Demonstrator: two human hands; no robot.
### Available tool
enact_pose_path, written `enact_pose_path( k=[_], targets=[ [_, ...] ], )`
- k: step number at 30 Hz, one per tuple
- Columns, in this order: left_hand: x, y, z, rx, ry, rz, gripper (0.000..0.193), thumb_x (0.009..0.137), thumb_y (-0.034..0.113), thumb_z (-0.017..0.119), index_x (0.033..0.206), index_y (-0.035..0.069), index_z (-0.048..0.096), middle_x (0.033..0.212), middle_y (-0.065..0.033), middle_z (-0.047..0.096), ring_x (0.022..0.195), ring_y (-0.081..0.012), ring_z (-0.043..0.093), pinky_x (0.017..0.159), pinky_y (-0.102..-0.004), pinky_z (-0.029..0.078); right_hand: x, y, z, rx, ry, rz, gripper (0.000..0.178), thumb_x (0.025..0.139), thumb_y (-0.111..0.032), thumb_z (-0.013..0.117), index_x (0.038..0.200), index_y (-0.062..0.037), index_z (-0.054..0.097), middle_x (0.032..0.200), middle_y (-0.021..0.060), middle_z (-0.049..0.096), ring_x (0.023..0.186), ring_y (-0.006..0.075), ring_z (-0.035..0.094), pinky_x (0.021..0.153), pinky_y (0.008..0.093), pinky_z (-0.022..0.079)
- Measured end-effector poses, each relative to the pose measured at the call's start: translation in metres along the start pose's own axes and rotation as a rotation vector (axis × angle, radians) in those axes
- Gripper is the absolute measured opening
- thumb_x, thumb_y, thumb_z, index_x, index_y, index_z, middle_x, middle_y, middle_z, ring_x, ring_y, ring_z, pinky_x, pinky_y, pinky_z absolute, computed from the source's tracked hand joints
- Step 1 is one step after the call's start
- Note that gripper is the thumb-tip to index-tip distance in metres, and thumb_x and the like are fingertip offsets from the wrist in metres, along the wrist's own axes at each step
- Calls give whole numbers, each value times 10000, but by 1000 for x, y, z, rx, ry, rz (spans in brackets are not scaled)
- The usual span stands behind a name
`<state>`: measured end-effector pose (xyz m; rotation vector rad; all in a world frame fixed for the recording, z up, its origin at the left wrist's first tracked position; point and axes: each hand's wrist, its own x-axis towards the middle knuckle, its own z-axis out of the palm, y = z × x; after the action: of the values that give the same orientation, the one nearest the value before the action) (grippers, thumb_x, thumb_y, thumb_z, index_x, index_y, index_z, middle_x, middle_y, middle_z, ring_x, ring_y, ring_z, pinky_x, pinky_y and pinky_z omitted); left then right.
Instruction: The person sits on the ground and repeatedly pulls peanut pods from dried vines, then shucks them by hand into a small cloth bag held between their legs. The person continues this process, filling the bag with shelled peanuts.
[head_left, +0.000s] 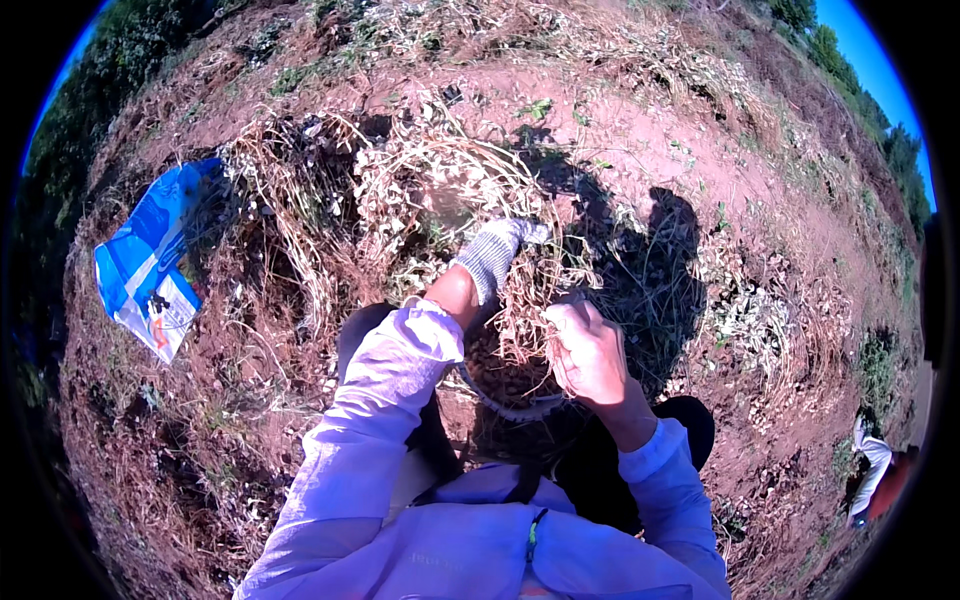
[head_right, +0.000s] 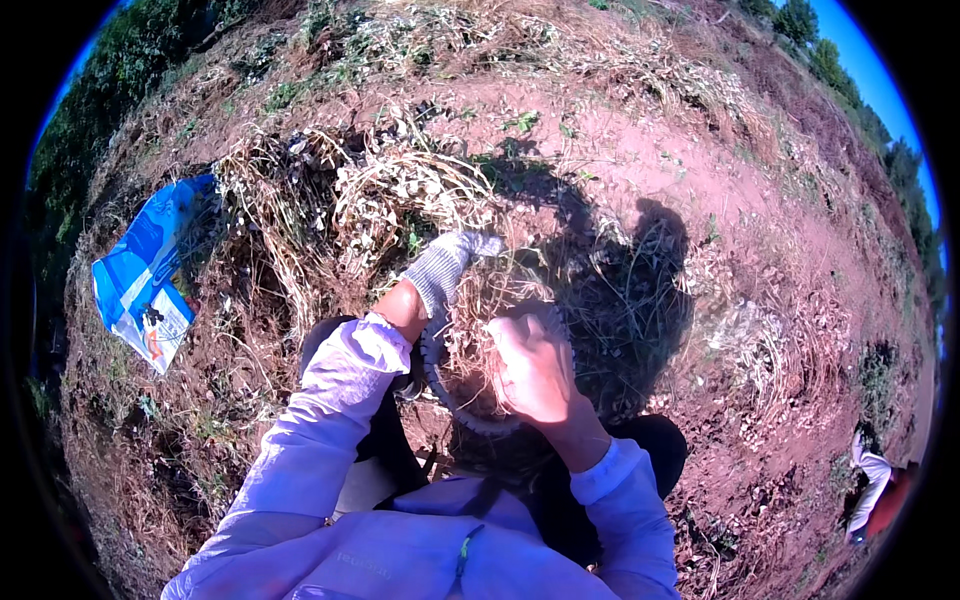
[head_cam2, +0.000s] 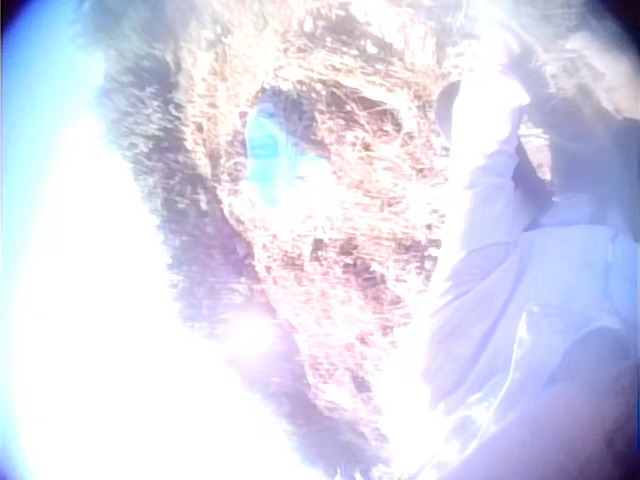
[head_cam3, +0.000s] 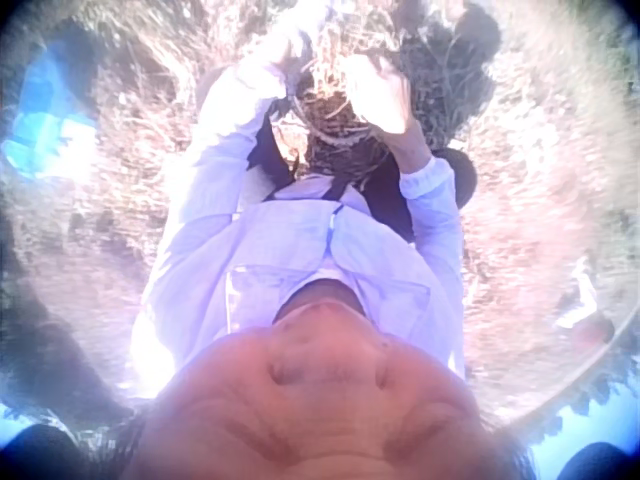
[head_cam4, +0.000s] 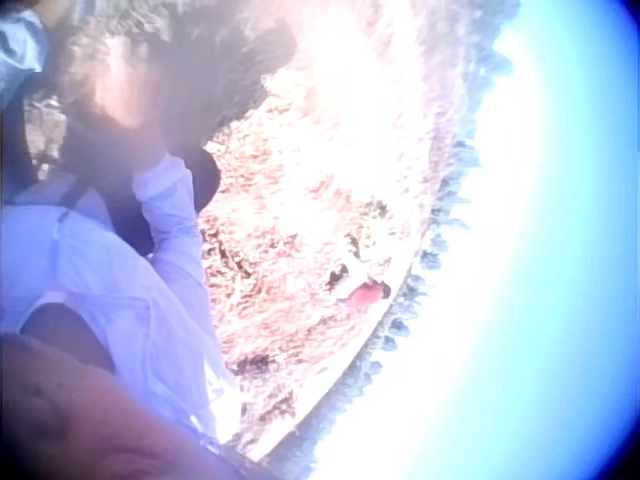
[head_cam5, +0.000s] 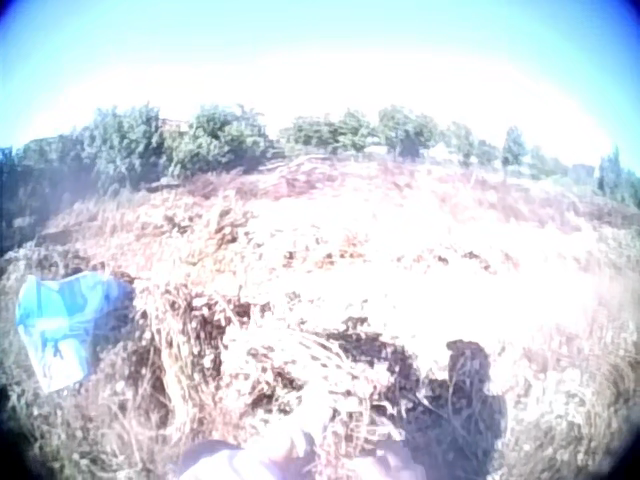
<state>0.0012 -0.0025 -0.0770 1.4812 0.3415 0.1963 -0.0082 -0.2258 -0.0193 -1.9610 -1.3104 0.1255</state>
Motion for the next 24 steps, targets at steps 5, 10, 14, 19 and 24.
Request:
enact_pose_path(
  k=[5,10,14,19,24],
  targets=[
    [30,1,-55,-232,365,-55,172,802,181,601,789,21,661,675,-44,593,606,-138,507,584,-309,422,-20,6,-14,773,132,456,156,786,44,563,937,11,577,758,28,579,643,63,508,556,209,403],
    [10,30,-43,-449,395,-119,227,796,254,678,891,47,672,723,-17,601,635,-144,518,579,-302,440,-14,16,18,394,-59,100,157,789,-26,602,944,-44,585,708,44,557,624,122,545,558,244,416],
    [6,25,-37,-388,482,-130,485,788,386,696,1024,-32,627,871,-82,644,745,-169,587,639,-326,475,-14,18,31,7,-51,-43,219,755,-104,694,927,-48,570,822,139,607,686,261,614,601,324,480],
    [14,10,-34,-116,522,-99,650,794,500,652,991,-116,585,867,-135,644,738,-171,563,665,-337,463,12,-5,16,-5,297,-52,521,686,-204,772,1111,-53,512,1107,163,519,911,291,545,745,385,474],
    [1,35,5,83,508,-243,718,793,513,645,1185,-63,472,918,-101,625,828,-170,584,673,-325,489,40,45,48,-262,-24,272,856,678,-162,737,1400,-107,280,1355,179,399,990,389,565,869,413,471]
  ],
)
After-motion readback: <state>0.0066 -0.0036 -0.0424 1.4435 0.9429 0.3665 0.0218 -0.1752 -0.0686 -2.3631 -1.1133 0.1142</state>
